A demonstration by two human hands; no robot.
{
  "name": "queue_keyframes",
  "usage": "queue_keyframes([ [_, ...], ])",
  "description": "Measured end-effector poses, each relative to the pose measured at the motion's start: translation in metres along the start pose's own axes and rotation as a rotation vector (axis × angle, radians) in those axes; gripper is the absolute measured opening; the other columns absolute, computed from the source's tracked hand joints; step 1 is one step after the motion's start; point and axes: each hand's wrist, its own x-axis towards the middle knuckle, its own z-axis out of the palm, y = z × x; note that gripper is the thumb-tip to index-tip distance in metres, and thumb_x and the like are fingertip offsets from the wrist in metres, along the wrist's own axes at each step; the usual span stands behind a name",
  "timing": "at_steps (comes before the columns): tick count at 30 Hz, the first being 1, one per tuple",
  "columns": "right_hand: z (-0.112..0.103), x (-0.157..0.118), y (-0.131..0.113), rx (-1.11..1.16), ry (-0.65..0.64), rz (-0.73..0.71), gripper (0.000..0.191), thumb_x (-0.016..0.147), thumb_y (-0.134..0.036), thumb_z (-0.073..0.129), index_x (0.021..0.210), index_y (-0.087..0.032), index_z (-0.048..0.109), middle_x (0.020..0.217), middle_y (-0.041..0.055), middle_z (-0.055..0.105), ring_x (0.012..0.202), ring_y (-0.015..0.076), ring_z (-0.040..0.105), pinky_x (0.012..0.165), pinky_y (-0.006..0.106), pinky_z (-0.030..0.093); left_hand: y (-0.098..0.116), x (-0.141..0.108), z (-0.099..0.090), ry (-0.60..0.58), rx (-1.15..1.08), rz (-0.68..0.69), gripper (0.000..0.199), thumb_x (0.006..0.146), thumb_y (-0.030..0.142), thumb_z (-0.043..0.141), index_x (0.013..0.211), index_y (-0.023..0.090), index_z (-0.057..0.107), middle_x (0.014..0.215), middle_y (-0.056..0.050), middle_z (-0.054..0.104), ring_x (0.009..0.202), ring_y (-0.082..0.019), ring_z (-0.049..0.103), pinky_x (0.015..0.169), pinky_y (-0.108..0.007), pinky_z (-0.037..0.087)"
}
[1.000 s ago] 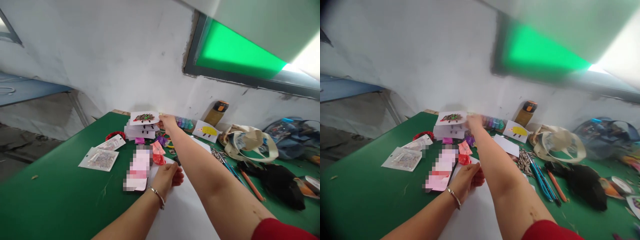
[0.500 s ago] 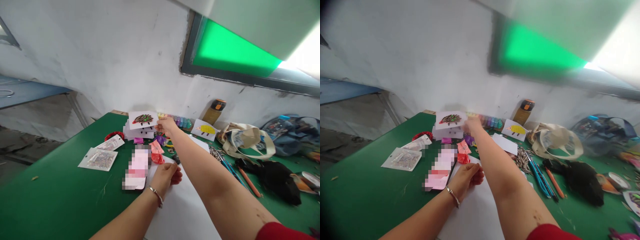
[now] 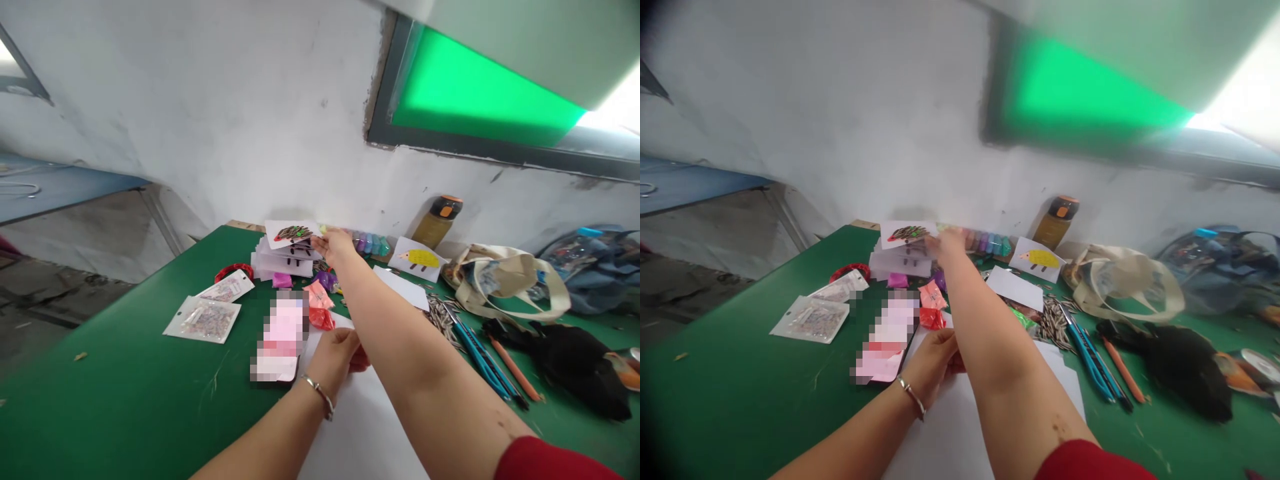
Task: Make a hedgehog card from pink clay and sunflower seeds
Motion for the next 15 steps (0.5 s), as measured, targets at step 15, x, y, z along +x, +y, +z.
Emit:
queue_keyframes([
  [15, 0.011, -0.015, -0.016, 0.031, 0.009, 0.094, 0.026, 0.078, 0.004, 0.044, 0.093, -0.016, 0.049, 0.074, 0.0017, 0.06, 0.07, 0.0118, 0.067, 0.065, 0.023, 0.058, 0.001, -0.003, 0.001, -0.007, 0.018, 0.004, 0.042, 0.073, 0.051, 0.066, 0.058, 0.013, 0.054, 0.059, -0.002, 0.056, 0.054, -0.01, 0.052, 0.058, -0.023, 0.04],
])
